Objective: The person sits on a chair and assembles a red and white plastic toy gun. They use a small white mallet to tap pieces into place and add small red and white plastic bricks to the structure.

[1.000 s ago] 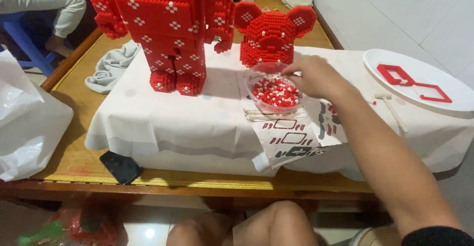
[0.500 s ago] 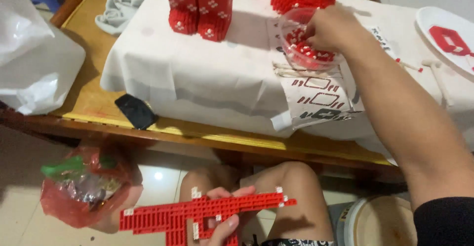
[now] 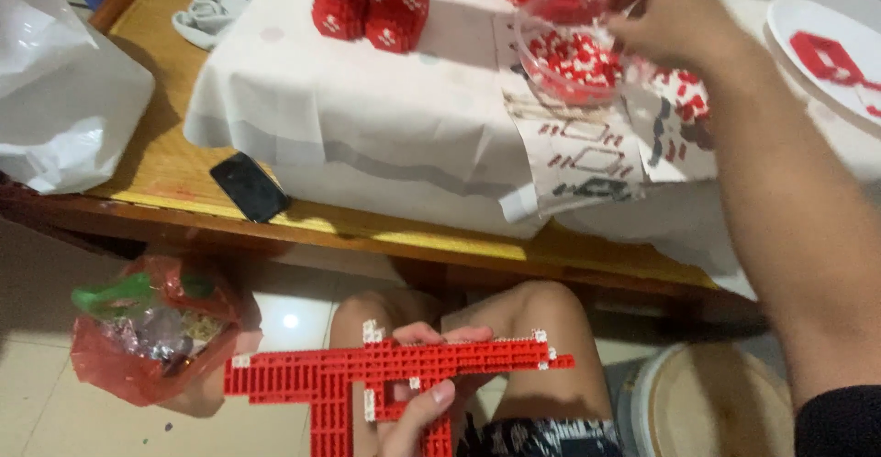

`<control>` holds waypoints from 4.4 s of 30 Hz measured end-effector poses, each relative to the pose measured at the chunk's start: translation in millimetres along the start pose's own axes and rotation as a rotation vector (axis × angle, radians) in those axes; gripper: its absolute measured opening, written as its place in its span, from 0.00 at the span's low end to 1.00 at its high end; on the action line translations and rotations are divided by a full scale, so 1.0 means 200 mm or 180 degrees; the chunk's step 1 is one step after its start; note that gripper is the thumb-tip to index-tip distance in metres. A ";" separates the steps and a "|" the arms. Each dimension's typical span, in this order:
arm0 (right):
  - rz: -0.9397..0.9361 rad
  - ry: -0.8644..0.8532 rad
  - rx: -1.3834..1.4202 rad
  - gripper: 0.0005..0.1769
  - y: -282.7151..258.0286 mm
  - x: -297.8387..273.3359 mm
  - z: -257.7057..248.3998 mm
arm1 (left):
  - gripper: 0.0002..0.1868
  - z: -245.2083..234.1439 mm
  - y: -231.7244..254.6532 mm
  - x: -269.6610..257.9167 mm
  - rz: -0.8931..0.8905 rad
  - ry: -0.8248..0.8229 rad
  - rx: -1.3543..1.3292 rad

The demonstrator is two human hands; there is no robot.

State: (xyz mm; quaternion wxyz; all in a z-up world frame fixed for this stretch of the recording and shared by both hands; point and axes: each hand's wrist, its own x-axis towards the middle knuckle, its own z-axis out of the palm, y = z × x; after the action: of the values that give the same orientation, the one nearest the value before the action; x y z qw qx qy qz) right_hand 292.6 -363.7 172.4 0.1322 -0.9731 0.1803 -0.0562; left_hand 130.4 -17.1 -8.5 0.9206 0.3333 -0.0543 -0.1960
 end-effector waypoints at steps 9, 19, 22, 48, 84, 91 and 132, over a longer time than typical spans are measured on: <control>-0.1079 0.0711 0.0379 0.12 0.71 -0.54 -0.11 | 0.23 0.02 -0.07 -0.21 -0.0567 -0.0666 -0.1161; -0.1419 0.1627 0.1745 0.06 -0.02 -1.89 0.28 | 0.47 -0.56 -0.20 -0.23 -0.5351 -0.1953 -0.3794; -0.1424 0.1806 0.2179 0.09 -0.03 -2.08 0.38 | 0.27 -0.33 -0.08 -0.15 0.0018 -0.5238 -0.0599; -0.1369 0.2066 0.1940 0.09 -0.09 -2.36 0.45 | 0.22 -0.05 -0.11 -0.53 -0.0525 -0.2321 -0.1675; -0.1734 0.2156 0.0523 0.05 -0.11 -2.27 0.36 | 0.14 0.26 0.04 -0.67 -0.0529 -0.1745 -0.0877; -0.1709 0.2168 0.0464 0.03 -0.13 -2.27 0.35 | 0.12 0.27 0.05 -0.68 -0.0502 -0.1768 -0.0819; -0.1739 0.2246 0.0272 0.03 -0.09 -2.29 0.35 | 0.12 0.28 0.04 -0.69 -0.0464 -0.1752 -0.0784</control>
State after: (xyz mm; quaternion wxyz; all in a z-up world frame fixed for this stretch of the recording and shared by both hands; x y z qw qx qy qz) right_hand -114.7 -162.8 81.7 0.0830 -0.8999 -0.0517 -0.4250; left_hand -5.7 10.8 44.2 0.8883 0.1566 -0.2534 -0.3496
